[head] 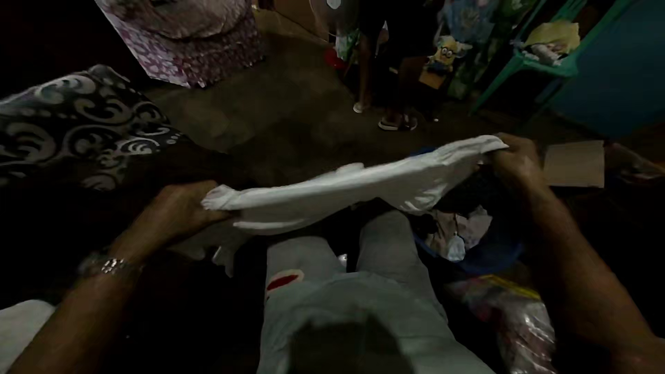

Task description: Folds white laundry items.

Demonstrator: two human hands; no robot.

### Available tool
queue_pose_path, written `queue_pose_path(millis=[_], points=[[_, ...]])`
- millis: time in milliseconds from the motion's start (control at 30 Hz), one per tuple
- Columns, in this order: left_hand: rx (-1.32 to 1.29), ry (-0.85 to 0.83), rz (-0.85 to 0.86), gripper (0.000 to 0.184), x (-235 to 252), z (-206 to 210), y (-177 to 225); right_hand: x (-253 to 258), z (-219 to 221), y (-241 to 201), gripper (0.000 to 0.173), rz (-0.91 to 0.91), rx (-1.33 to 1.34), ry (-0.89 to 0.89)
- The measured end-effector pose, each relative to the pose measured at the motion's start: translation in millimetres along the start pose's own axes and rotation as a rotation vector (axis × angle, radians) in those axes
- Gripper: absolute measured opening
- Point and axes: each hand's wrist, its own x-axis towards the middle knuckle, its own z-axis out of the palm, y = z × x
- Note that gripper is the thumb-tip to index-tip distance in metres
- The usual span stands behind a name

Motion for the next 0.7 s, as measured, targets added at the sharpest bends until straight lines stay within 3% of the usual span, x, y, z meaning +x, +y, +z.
queue_pose_path(millis=[100,200,300,367,433,500,567,600,667,700], points=[[0.044,0.081,0.03,0.019,44.2,-30.9,14.1,47.2,27.3,-22.1,0.028,0.122,0.278,0.067],[0.107,0.284,-0.005,0.024,75.9,-65.3,27.8,85.6,25.7,-49.6,0.037,0.06,0.052,0.079],[0.134,0.491,0.052,0.043,89.0,-84.8,14.3,102.2,4.8,-65.2,0.041,-0.152,-0.057,0.165],[0.139,0.63,0.149,0.053,86.1,-86.6,-9.4,97.4,-19.8,-60.4,0.039,-0.349,0.084,0.238],[0.122,0.663,0.265,0.05,58.7,-81.9,-24.9,82.1,-53.7,-38.3,0.037,-0.586,0.261,0.189],[0.039,0.556,0.307,0.036,9.9,-70.2,-15.1,57.2,-97.8,-4.4,0.039,-0.706,0.286,0.0],[-0.177,0.365,0.367,0.021,-41.2,-54.9,20.9,2.1,-116.7,0.3,0.032,-0.682,0.265,-0.158],[-0.279,0.254,0.4,0.021,-63.2,-41.4,20.7,-28.7,-118.8,7.5,0.032,-0.678,0.336,-0.273],[-0.454,0.016,0.46,0.033,-101.4,-9.1,-5.1,-74.1,-133.6,45.3,0.036,-0.687,0.392,-0.703],[-0.52,-0.12,0.448,0.034,-119.2,4.8,-16.8,-103.1,-131.4,55.3,0.037,-0.607,0.424,-0.781]])
